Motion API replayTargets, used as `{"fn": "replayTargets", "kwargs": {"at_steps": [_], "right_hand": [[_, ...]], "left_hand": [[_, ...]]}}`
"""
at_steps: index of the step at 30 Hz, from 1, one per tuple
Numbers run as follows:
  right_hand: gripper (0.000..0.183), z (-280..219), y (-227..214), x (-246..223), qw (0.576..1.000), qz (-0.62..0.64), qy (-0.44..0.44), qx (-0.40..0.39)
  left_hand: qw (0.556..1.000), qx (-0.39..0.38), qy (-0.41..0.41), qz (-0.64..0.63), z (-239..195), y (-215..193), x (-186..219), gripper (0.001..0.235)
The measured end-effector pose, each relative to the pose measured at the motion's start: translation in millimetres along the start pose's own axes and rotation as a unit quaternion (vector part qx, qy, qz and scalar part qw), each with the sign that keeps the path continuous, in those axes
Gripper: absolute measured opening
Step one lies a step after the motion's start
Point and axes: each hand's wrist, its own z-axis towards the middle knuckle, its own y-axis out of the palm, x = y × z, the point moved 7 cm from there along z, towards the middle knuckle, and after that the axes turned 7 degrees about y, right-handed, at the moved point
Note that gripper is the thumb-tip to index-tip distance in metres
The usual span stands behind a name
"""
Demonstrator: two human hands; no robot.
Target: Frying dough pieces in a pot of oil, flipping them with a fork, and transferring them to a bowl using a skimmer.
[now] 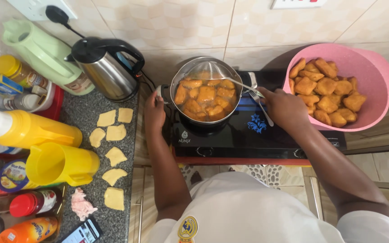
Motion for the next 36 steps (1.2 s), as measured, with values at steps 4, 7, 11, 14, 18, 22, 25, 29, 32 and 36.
{"fn": "replayTargets", "kwargs": {"at_steps": [4, 7, 11, 14, 18, 22, 25, 29, 32, 36], "right_hand": [[0.045, 18, 32, 21, 0.999, -0.001, 0.021, -0.028], [0.046, 24, 41, 29, 0.995, 0.043, 0.037, -0.080], [0.045, 19, 34, 36, 0.984, 0.119, 0.061, -0.121], [0.045, 14, 32, 47, 0.980, 0.147, 0.063, -0.121], [0.046, -3, 15, 48, 0.972, 0.157, 0.081, -0.153], [0.045, 11, 49, 50, 0.975, 0.148, 0.074, -0.149], [0.044, 13, 50, 53, 0.963, 0.189, 0.078, -0.176], [0.044, 11, 49, 66, 0.945, 0.228, 0.099, -0.211], [0.042, 15, 52, 60, 0.929, 0.267, 0.110, -0.233], [0.038, 25, 79, 65, 0.889, 0.362, 0.127, -0.251]], "left_hand": [[0.999, -0.037, -0.013, -0.010, 4, 15, -29, 0.052], [0.999, -0.019, 0.007, 0.048, 5, 13, -38, 0.055], [0.999, -0.027, -0.016, 0.039, 4, 7, -36, 0.056], [0.998, -0.026, -0.035, 0.037, -3, -1, -20, 0.057], [0.997, -0.033, -0.073, 0.022, 3, 0, -45, 0.061], [0.993, -0.038, -0.103, 0.032, 6, 4, -64, 0.063], [0.996, -0.029, -0.084, 0.029, 4, 5, -58, 0.065], [0.997, -0.027, -0.060, 0.050, -5, 6, -42, 0.065], [0.997, -0.022, -0.064, 0.041, -12, 8, -32, 0.065], [0.996, -0.029, -0.073, 0.033, -11, 11, -39, 0.069]]}}
